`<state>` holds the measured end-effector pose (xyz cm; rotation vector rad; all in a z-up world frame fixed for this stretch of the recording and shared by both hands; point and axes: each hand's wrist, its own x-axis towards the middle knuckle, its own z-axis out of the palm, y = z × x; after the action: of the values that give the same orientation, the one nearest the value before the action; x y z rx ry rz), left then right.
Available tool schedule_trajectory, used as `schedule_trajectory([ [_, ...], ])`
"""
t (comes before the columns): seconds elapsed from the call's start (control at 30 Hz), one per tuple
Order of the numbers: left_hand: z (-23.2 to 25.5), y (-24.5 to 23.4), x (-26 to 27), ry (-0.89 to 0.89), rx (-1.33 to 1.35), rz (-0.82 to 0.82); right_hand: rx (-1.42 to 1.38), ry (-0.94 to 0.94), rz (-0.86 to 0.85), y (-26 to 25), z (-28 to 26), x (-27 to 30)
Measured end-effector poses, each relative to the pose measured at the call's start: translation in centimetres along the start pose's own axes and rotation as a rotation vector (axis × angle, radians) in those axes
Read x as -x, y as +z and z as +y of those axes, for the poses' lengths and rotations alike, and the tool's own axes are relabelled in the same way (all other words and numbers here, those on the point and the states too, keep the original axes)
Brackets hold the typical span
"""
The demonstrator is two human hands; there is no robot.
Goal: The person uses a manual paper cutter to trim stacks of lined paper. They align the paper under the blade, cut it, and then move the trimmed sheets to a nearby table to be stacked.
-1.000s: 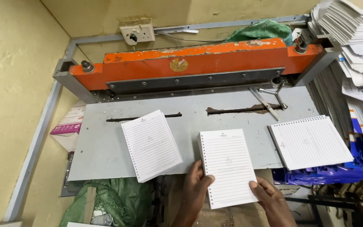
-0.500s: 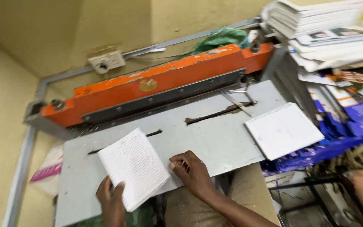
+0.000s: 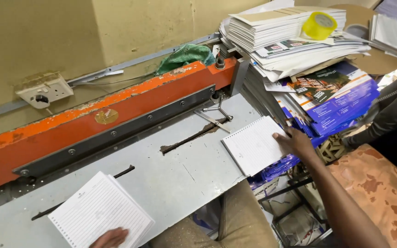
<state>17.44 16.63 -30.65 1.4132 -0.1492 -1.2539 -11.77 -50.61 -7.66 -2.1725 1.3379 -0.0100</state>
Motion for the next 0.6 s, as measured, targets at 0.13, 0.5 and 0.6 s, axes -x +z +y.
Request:
schedule_trajectory([
  [0.13,7.0,24.5,1.9,0.693,0.008,0.319,-0.157,0.173,0.136,0.1,-0.1,6.8],
  [0.5,16.9,41.0,1.0,0.41,-0.207,0.285,-0.887,0.395,-0.012,2.2,-1.9,10.2],
  [0.6,16.7,40.8,0.4,0.391,-0.205,0.295,-0.834,0.429,-0.064,2.5,-2.0,10.8],
])
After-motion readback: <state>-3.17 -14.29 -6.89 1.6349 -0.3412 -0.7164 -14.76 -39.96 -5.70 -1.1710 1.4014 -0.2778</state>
